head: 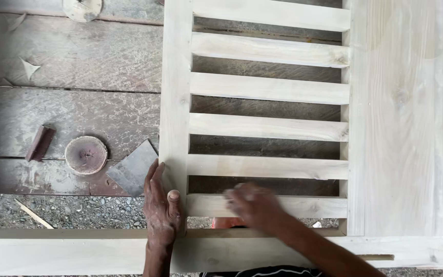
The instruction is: The person sands the surfaces and slats of a wooden frame using a piece of sandpaper.
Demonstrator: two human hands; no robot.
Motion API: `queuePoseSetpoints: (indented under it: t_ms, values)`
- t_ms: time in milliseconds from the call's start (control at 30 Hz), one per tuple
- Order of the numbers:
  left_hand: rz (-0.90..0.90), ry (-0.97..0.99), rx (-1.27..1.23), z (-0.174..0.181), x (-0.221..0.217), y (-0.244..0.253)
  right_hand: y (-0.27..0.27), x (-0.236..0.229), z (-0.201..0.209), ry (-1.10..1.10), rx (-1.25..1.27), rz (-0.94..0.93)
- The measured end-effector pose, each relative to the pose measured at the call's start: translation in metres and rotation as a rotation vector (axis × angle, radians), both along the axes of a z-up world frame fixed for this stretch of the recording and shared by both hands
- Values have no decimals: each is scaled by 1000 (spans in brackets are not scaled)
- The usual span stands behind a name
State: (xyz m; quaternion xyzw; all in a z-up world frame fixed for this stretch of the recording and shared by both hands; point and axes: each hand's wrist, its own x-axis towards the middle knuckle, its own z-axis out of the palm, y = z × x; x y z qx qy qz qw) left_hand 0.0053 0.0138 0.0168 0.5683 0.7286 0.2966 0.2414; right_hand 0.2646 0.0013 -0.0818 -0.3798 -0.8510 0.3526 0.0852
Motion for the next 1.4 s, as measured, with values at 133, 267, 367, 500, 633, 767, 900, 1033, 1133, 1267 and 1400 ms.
queuePoseSetpoints:
  t_ms: [133,267,367,500,633,767,900,1033,1133,1267,1400]
  values:
    - [17,-7,-3,-2,-6,-9,5,152,25,-287,247,-29]
    - [-4,11,-22,-5,-4,-12,-5,139,9,-517,249,209]
    - [-1,28,-10,-2,-2,-4,-10,15,-11,-178,32,-32]
    - [42,-43,-110,5,0,-4,-9,-87,-6,144,41,-46]
    - [-16,31,-6,1,-2,-14,-3,2,9,-187,-93,-29]
    - [-146,311,173,-13,-3,-10,9,139,13,-268,238,4]
    - [-566,284,80,-24,27,-23,21,181,28,-120,187,-81]
    - [-717,91,41,-38,85,-38,54,180,37,-54,458,-270]
    - [-786,37,-38,-41,123,-39,69,182,30,-183,527,-328]
    - [-809,-59,104,-32,140,-24,96,130,10,-34,474,-211]
    - [-694,-139,96,-14,116,-27,98,-9,-2,-208,75,-51]
